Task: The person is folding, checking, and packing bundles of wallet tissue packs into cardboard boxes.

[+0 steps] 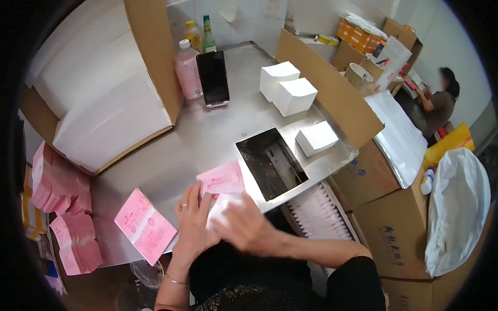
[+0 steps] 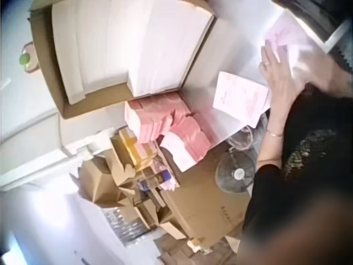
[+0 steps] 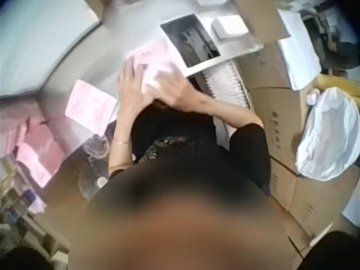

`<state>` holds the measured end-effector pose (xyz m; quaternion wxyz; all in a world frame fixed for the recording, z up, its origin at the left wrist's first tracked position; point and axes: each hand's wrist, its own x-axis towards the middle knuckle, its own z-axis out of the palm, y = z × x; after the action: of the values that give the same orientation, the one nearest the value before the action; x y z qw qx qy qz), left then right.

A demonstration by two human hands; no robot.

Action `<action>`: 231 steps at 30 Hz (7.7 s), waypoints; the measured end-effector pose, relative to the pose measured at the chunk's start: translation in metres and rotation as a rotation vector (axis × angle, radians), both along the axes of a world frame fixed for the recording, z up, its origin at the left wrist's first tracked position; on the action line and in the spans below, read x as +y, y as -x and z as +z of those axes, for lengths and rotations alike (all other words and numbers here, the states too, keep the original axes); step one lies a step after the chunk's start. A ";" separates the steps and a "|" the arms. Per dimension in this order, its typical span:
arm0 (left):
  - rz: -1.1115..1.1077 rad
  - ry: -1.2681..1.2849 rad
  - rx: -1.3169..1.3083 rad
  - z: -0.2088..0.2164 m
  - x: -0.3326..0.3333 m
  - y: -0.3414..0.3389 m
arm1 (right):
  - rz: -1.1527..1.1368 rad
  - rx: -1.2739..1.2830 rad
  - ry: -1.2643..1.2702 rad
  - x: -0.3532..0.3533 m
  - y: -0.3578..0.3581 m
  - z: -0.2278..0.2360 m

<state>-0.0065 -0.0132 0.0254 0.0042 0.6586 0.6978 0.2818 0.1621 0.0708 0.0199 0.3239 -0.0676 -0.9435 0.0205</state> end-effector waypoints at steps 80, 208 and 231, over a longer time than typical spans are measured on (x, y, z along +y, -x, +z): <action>-0.215 -0.054 -0.109 -0.001 0.004 -0.005 | -0.861 0.224 -0.045 0.179 -0.093 -0.008; 0.167 -0.091 0.033 -0.008 0.029 -0.026 | -0.331 -0.291 -0.001 0.056 0.063 -0.003; 0.007 0.091 0.173 0.004 0.023 -0.025 | -0.795 0.242 0.053 0.167 -0.106 -0.017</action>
<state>0.0182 0.0096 0.0292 -0.0269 0.6771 0.7099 0.1919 0.2682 0.2374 0.0025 0.4134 -0.4318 -0.7982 -0.0741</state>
